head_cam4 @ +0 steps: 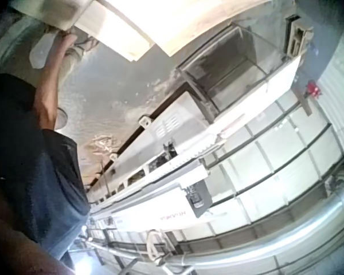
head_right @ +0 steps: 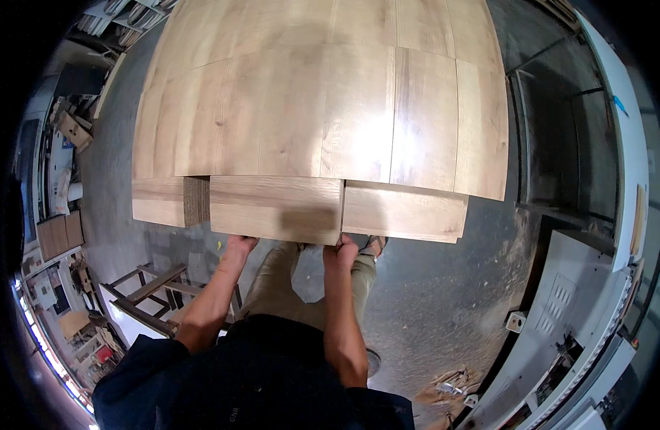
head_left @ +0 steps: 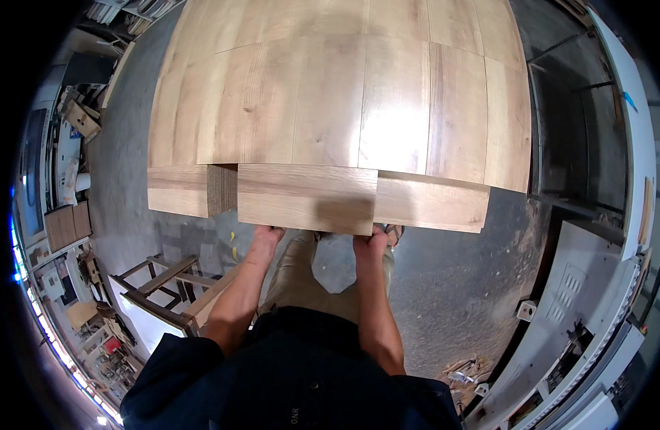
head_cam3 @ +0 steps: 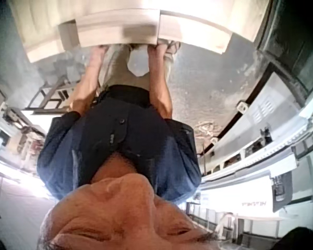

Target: The person picks up a wooden board from a stack, places it on a white workbench next to a machine, and then returns it to the stack, repeating this action with the same or similar boards.

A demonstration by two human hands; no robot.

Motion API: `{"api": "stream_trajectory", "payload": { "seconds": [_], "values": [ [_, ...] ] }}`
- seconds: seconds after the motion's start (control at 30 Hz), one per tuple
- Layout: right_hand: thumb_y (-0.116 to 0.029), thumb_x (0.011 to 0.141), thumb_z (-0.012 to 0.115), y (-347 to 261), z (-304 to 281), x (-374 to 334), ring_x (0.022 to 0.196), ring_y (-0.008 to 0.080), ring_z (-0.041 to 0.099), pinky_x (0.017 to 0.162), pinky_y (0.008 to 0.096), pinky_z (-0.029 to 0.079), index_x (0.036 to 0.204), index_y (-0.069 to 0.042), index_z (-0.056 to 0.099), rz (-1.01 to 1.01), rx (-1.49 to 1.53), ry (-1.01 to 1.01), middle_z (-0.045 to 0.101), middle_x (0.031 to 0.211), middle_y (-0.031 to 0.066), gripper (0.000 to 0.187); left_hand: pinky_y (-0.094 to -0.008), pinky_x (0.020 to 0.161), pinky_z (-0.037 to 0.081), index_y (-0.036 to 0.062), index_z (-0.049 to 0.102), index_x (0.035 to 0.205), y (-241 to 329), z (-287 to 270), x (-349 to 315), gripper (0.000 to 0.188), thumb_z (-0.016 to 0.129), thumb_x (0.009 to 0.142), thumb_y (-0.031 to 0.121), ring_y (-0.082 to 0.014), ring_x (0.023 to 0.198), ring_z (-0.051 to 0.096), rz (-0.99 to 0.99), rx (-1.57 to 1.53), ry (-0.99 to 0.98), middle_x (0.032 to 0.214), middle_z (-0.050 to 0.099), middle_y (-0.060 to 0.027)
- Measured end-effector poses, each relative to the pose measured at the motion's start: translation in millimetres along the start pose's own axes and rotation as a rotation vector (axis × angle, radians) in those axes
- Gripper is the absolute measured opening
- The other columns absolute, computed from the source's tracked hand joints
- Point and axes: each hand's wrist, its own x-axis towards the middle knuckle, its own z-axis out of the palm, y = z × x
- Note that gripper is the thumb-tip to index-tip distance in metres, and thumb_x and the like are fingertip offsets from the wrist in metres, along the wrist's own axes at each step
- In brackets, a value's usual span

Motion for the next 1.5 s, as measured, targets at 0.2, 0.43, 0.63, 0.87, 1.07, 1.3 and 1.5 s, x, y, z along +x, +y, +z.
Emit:
{"api": "stream_trajectory", "payload": {
  "seconds": [0.2,0.43,0.63,0.87,1.07,1.3,1.5],
  "values": [
    [-0.006,0.083,0.043,-60,-15,-33,0.079,0.0185,0.051,0.074,0.0306,0.044,0.085,-0.001,0.051,-0.261,-0.249,0.244,0.054,0.081,0.0066,0.01,-0.0387,0.076,0.054,0.0083,0.059,0.099,-5,1,-7,0.018,0.053,0.087,0.021,-0.0225,0.087,0.063,-0.013,0.108,-0.055,0.099,0.064,-0.0066],
    [-0.035,0.09,0.047,-262,8,-20,0.119,0.0325,0.042,0.099,0.0338,0.032,0.127,0.01,0.035,-1.083,-1.628,0.565,0.043,0.127,0.0268,0.06,-0.0319,0.066,0.056,0.0064,0.058,0.097,-10,-21,2,0.019,0.056,0.086,0.021,-0.0188,0.081,0.064,-0.057,0.066,-0.27,0.092,0.065,-0.0071],
    [-0.034,0.091,0.046,-296,40,20,0.094,0.0246,0.055,0.085,0.0319,0.041,0.113,0.007,0.052,-0.542,-1.523,0.271,0.06,0.102,0.018,0.047,-0.021,0.043,0.045,0.0102,0.057,0.088,-43,53,-64,0.01,0.055,0.087,0.02,-0.0109,0.055,0.057,0.119,0.164,0.021,0.075,0.062,-0.0021],
    [-0.031,0.092,0.044,-286,41,25,0.07,0.0144,0.05,0.065,0.0302,0.043,0.099,0.004,0.056,-0.518,-1.409,0.24,0.057,0.077,0.0049,0.038,-0.0258,0.034,0.036,0.009,0.055,0.084,-33,0,-22,0.008,0.051,0.087,0.015,-0.0139,0.04,0.044,0.007,0.063,-0.154,0.062,0.053,-0.0029],
    [-0.033,0.093,0.046,-312,16,33,0.084,0.0172,0.056,0.073,0.0309,0.044,0.114,0.001,0.053,-0.459,-1.28,0.12,0.06,0.096,0.0064,0.04,-0.0295,0.058,0.048,0.0025,0.058,0.099,-9,24,-68,0.019,0.048,0.085,0.011,-0.0175,0.07,0.059,0.488,0.46,0.152,0.08,0.062,-0.0085],
    [-0.034,0.091,0.051,-314,23,25,0.043,0.0066,0.036,0.039,0.0269,0.028,0.086,-0.008,0.057,-0.408,-1.308,0.073,0.041,0.053,-0.0059,0.028,-0.0314,0.084,0.044,0.0021,0.055,0.113,43,-3,-42,0.033,0.056,0.083,0.014,-0.0222,0.099,0.057,0.782,1.576,-0.371,0.108,0.061,-0.0104],
    [-0.038,0.091,0.048,-320,12,32,0.03,0.0118,0.034,0.029,0.0276,0.024,0.07,-0.014,0.049,-0.512,-1.35,0.027,0.037,0.044,-0.0025,0.032,-0.0299,0.089,0.042,-0.0008,0.052,0.116,30,2,-32,0.04,0.062,0.08,0.014,-0.0193,0.104,0.053,0.802,1.284,-0.465,0.112,0.059,-0.0134]
  ]
}}
